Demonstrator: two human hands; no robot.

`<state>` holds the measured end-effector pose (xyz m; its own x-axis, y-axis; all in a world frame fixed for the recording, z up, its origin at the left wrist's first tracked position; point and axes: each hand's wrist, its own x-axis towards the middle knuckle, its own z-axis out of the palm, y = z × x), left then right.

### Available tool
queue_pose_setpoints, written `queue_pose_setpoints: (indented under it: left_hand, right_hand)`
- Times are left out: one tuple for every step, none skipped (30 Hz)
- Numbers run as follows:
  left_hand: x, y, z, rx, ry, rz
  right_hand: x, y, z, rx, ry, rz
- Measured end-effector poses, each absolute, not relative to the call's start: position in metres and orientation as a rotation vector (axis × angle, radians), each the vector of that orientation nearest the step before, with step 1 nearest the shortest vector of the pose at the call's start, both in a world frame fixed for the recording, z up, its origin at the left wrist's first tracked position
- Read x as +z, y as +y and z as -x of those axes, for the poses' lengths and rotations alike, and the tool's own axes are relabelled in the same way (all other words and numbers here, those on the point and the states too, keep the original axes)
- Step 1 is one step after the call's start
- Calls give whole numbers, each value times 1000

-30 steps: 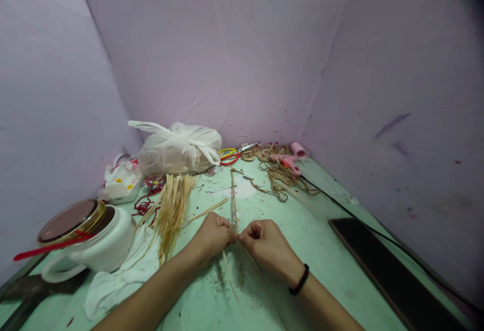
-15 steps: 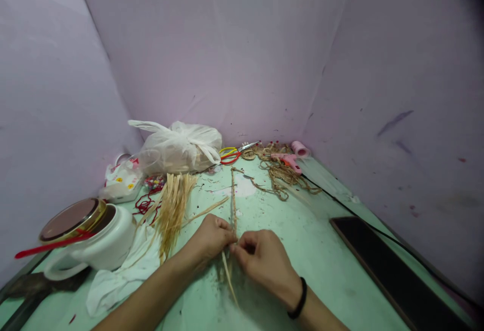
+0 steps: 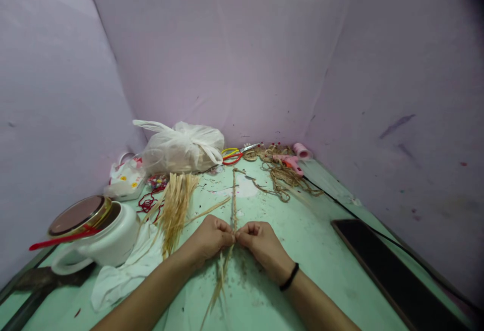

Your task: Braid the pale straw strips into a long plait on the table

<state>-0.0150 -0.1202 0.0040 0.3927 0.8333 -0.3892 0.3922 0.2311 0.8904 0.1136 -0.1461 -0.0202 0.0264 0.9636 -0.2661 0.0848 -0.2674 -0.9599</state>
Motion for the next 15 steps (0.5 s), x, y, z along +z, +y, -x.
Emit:
queue_pose_setpoints:
  left_hand:
    - [5,-119,16,415,1220,-1444]
    - [6,-118,17,389,1240,-1513]
    - [7,-118,19,363,1269,-1573]
    - [10,-118,19,340,1304,-1622]
    - [12,-118,20,317,1337,-1666]
    - [14,-119,20,299,1373,-1710]
    - [16,-121,19,287,1415,-1756]
    - [18,-124,18,273,1461,-1809]
    - [20,-127,16,260,1508,-1870]
    - [21,-132,13,249,1554,-1940]
    - [22,-137,10,241,1602,-2015]
    - [23,-142,6,228,1648,-2093]
    - [23,-149,2,201,1687,-2170]
    - [23,-156,-2,164,1718,-2240]
    - [22,-162,-6,116,1730,-2294]
  right_hand:
    - [-21,-146,-114,1356,-1126,1480]
    - [-21,-145,-115,1376,-1123,1479]
    - [-21,-146,-116,1402,-1118,1479]
    - [-20,-146,-116,1422,-1110,1481]
    - [-18,-147,-116,1434,-1102,1486]
    - [-17,-147,-116,1440,-1096,1494]
    - [-15,-148,-116,1440,-1095,1501]
    - [-14,-148,-116,1436,-1092,1506]
    - [-13,-148,-115,1432,-1084,1506]
    - [-12,-149,-114,1427,-1072,1503]
    - [-12,-149,-114,1422,-1056,1496]
    - [-12,-149,-113,1412,-1039,1486]
    - [-12,-149,-112,1397,-1023,1472]
    - [-14,-149,-112,1383,-1012,1454]
    - [-15,-150,-112,1374,-1005,1433]
